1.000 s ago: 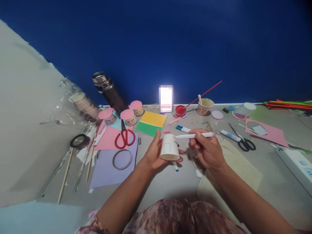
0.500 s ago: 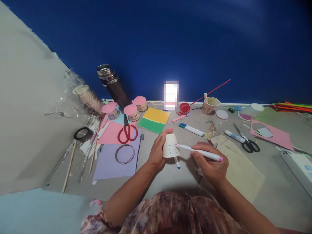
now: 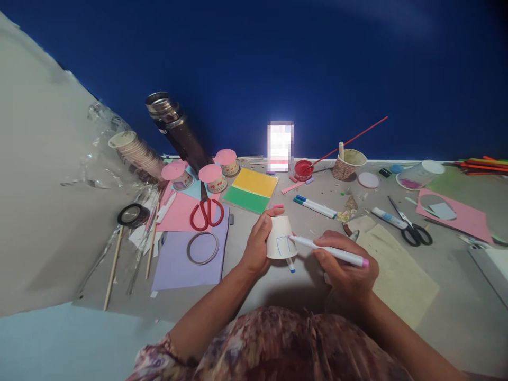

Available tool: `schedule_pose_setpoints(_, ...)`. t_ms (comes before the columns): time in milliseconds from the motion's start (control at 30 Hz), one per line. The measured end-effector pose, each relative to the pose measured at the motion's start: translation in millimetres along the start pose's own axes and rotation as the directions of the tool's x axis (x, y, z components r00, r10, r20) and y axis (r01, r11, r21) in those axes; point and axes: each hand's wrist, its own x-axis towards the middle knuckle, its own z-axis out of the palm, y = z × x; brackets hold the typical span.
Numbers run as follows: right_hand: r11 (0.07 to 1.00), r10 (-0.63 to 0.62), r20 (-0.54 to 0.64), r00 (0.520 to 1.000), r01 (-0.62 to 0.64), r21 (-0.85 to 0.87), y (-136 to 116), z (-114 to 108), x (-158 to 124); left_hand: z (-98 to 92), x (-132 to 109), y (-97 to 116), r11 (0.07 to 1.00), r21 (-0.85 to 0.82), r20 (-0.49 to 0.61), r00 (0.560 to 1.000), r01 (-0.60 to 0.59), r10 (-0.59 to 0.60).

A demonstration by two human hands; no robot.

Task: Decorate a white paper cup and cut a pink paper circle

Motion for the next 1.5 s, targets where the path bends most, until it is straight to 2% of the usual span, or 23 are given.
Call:
schedule_pose_setpoints(233, 0.995, -0.101, -0.006, 0.995, 0.101, -0.003, 0.6, 2.9, 2.9, -1.6, 0.1, -0.5, 1.0, -0.016, 0.032, 0.999, -0.021, 0.022)
schedule_pose_setpoints(1500, 0.994, -0.111, 0.027, 0.993, 0.111, 0.005, 0.0, 2.8, 3.8, 1.2, -1.6, -0.2, 0.998, 0.06, -0.019, 0.999, -0.027, 0.028)
